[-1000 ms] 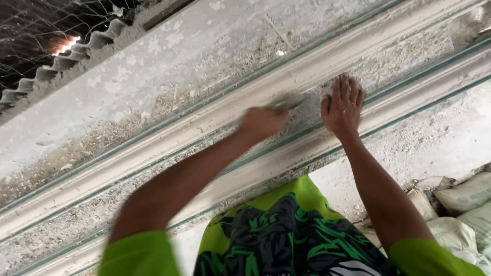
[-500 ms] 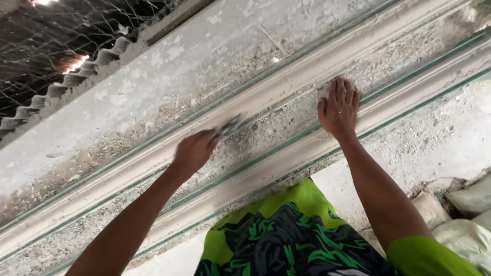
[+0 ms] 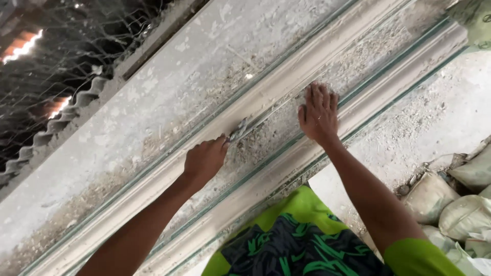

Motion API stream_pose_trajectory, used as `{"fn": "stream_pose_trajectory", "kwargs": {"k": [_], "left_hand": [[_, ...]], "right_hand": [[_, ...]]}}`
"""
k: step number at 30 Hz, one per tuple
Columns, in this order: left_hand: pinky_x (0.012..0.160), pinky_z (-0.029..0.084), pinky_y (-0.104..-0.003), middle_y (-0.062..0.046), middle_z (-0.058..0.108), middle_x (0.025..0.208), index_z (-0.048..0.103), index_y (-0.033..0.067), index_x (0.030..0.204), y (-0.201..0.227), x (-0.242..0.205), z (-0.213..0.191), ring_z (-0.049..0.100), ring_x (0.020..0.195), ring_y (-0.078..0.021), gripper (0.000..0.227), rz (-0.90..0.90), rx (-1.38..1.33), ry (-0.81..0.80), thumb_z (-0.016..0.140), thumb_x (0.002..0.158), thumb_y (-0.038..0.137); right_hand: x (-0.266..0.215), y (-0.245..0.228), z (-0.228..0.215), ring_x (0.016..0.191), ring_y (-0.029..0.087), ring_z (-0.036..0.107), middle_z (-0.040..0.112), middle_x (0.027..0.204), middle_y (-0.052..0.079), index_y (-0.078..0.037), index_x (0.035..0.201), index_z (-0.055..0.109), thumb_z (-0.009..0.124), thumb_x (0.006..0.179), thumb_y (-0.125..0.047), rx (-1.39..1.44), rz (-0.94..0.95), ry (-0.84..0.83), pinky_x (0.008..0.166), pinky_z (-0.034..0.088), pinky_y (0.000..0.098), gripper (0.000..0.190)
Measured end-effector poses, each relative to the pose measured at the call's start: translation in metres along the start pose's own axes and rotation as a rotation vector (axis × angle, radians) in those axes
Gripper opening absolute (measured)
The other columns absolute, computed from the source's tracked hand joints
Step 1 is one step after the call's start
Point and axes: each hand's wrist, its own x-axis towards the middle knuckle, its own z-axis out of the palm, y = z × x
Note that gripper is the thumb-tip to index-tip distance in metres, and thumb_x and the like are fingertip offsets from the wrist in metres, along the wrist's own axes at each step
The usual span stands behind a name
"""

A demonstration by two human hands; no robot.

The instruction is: Scraping and cleaning excess plaster from decorative gypsum moldings using a putty knife.

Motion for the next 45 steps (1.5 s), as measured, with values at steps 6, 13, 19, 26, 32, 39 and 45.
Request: {"fn": "stream_pose_trajectory", "kwargs": {"k": [6, 13, 19, 26, 32, 39, 45], "left_hand": [[0.068, 0.056, -0.052, -0.015, 0.075, 0.085, 0.067, 0.0155, 0.117, 0.108, 0.143, 0.016, 0.072, 0.078, -0.0357, 0.024, 0.170, -0.044, 0.185, 0.055, 0.104, 0.031], [0.058, 0.059, -0.052, -0.013, 0.074, 0.084, 0.059, 0.0154, 0.129, 0.073, 0.068, -0.017, 0.074, 0.068, -0.0341, 0.029, 0.099, 0.012, -0.013, 0.047, 0.105, 0.029], [0.055, 0.057, -0.051, -0.011, 0.072, 0.079, 0.060, 0.0226, 0.135, 0.080, 0.144, 0.036, 0.072, 0.062, -0.0313, 0.038, 0.037, -0.024, 0.004, 0.052, 0.101, 0.035], [0.067, 0.058, -0.050, -0.015, 0.075, 0.092, 0.070, 0.0126, 0.115, 0.131, 0.168, 0.012, 0.072, 0.079, -0.0334, 0.026, 0.221, 0.045, 0.231, 0.056, 0.102, 0.030], [0.037, 0.052, -0.031, -0.018, 0.070, 0.118, 0.041, 0.0067, 0.154, 0.008, 0.009, 0.026, 0.070, 0.061, -0.0230, 0.055, 0.279, 0.582, -0.015, 0.052, 0.100, 0.010], [0.052, 0.058, -0.035, -0.010, 0.076, 0.109, 0.066, 0.0046, 0.122, 0.136, 0.168, 0.066, 0.072, 0.067, -0.0221, 0.027, 0.526, 0.557, 0.357, 0.062, 0.096, 0.012], [0.042, 0.058, -0.035, -0.012, 0.075, 0.108, 0.065, 0.0041, 0.126, 0.150, 0.145, 0.040, 0.074, 0.065, -0.0239, 0.036, 0.400, 0.548, 0.413, 0.063, 0.092, 0.014]], "right_hand": [[-0.001, -0.002, -0.001, 0.154, 0.041, 0.030, 0.035, 0.166, 0.021, 0.002, 0.158, 0.045, 0.043, 0.109, -0.035, 0.058, 0.031, 0.028, 0.122, 0.021, 0.0641, 0.061], [-0.002, 0.001, 0.004, 0.154, 0.037, 0.029, 0.033, 0.167, 0.019, -0.004, 0.148, 0.053, 0.042, 0.107, -0.036, 0.083, 0.059, -0.075, 0.125, 0.018, 0.0628, 0.053], [0.002, 0.003, -0.001, 0.152, 0.039, 0.028, 0.035, 0.164, 0.020, -0.001, 0.150, 0.052, 0.044, 0.103, -0.036, 0.060, 0.055, -0.042, 0.123, 0.017, 0.0619, 0.059], [-0.006, -0.004, -0.010, 0.154, 0.039, 0.027, 0.038, 0.164, 0.020, -0.004, 0.148, 0.052, 0.046, 0.103, -0.032, 0.132, 0.013, -0.051, 0.124, 0.019, 0.0640, 0.053], [0.003, -0.003, -0.010, 0.151, 0.043, 0.031, 0.037, 0.162, 0.023, 0.005, 0.152, 0.047, 0.046, 0.104, -0.032, 0.154, 0.018, 0.011, 0.121, 0.021, 0.0667, 0.060], [-0.002, 0.008, 0.002, 0.155, 0.044, 0.023, 0.032, 0.166, 0.026, 0.003, 0.144, 0.047, 0.046, 0.104, -0.036, 0.058, -0.036, -0.060, 0.122, 0.015, 0.0676, 0.056], [0.008, 0.095, 0.016, 0.142, 0.042, 0.042, 0.051, 0.149, 0.023, 0.002, 0.140, 0.053, 0.052, 0.107, -0.023, 0.340, -0.170, 0.066, 0.122, 0.032, 0.0574, 0.041]]}}
